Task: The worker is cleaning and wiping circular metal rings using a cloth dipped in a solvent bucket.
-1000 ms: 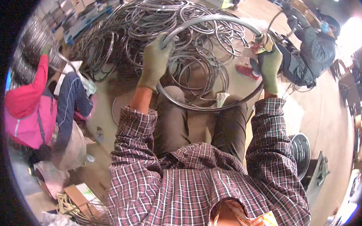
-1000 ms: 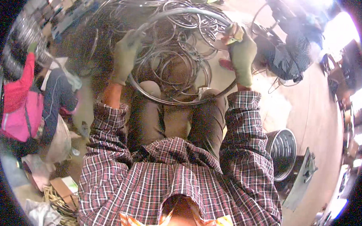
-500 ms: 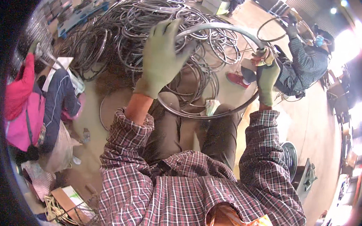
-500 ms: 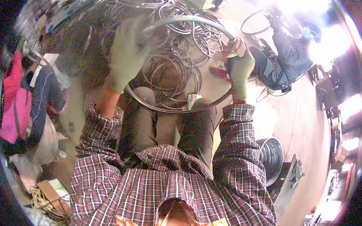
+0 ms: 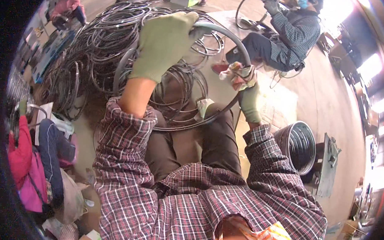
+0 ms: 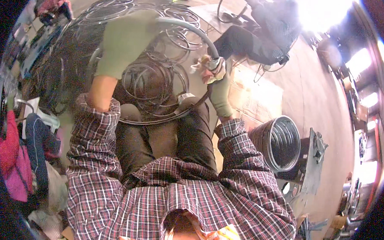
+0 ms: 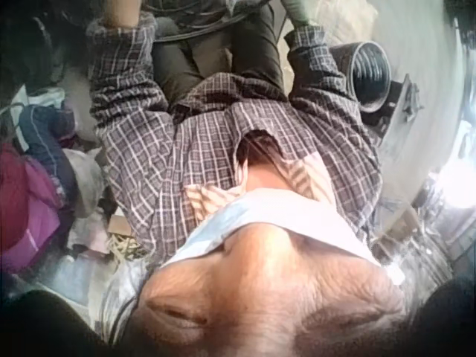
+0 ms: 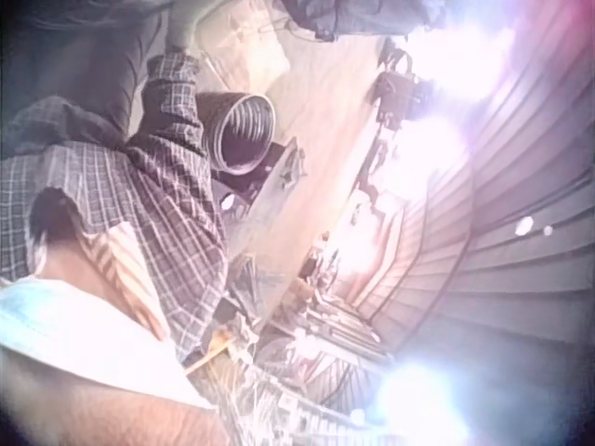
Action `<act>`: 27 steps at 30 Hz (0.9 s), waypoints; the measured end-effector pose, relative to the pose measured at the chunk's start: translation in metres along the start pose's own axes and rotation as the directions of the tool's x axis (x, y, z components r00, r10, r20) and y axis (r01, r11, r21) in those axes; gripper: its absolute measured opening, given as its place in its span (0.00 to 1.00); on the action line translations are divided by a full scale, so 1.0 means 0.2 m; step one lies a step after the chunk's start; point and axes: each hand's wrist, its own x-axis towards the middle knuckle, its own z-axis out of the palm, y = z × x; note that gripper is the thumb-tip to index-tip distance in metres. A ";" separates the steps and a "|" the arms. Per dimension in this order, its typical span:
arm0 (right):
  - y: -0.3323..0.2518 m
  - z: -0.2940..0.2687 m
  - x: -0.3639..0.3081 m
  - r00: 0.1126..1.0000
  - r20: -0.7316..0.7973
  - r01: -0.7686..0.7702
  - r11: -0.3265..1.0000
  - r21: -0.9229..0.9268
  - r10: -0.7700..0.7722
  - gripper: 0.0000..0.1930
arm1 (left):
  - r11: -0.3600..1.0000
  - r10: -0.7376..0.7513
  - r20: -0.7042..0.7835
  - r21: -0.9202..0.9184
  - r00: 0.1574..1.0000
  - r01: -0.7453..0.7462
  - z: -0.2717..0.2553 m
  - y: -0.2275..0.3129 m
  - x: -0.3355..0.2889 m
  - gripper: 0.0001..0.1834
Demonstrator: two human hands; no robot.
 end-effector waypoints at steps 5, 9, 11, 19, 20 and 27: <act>-0.31 -0.09 0.24 0.977 0.195 0.089 0.996 -0.005 -0.087 0.19 | 1.000 -0.025 0.019 0.016 0.999 0.025 0.06 -0.04 -0.04 0.15; -0.48 -0.03 0.40 0.896 0.170 0.444 0.815 -0.374 -0.410 0.20 | 0.998 -0.034 -0.081 -0.048 0.996 0.030 -0.01 -0.01 -0.06 0.16; -0.41 0.00 0.29 0.981 0.085 0.184 0.972 -0.146 -0.173 0.17 | 0.993 -0.091 0.055 -0.063 0.994 0.095 -0.11 0.07 -0.05 0.18; 0.18 0.04 -0.27 0.856 0.115 -0.490 0.723 0.488 0.503 0.13 | 0.996 -0.059 -0.101 0.066 0.993 0.066 -0.04 0.16 0.00 0.12; 0.06 0.05 -0.17 0.867 0.090 -0.450 0.691 0.565 0.490 0.13 | 0.995 -0.095 -0.104 0.031 0.990 0.099 -0.07 0.14 -0.02 0.11; -0.34 -0.01 0.24 0.954 -0.087 0.264 0.941 -0.212 -0.288 0.10 | 0.996 -0.074 -0.140 0.042 0.987 0.081 -0.09 0.15 -0.07 0.11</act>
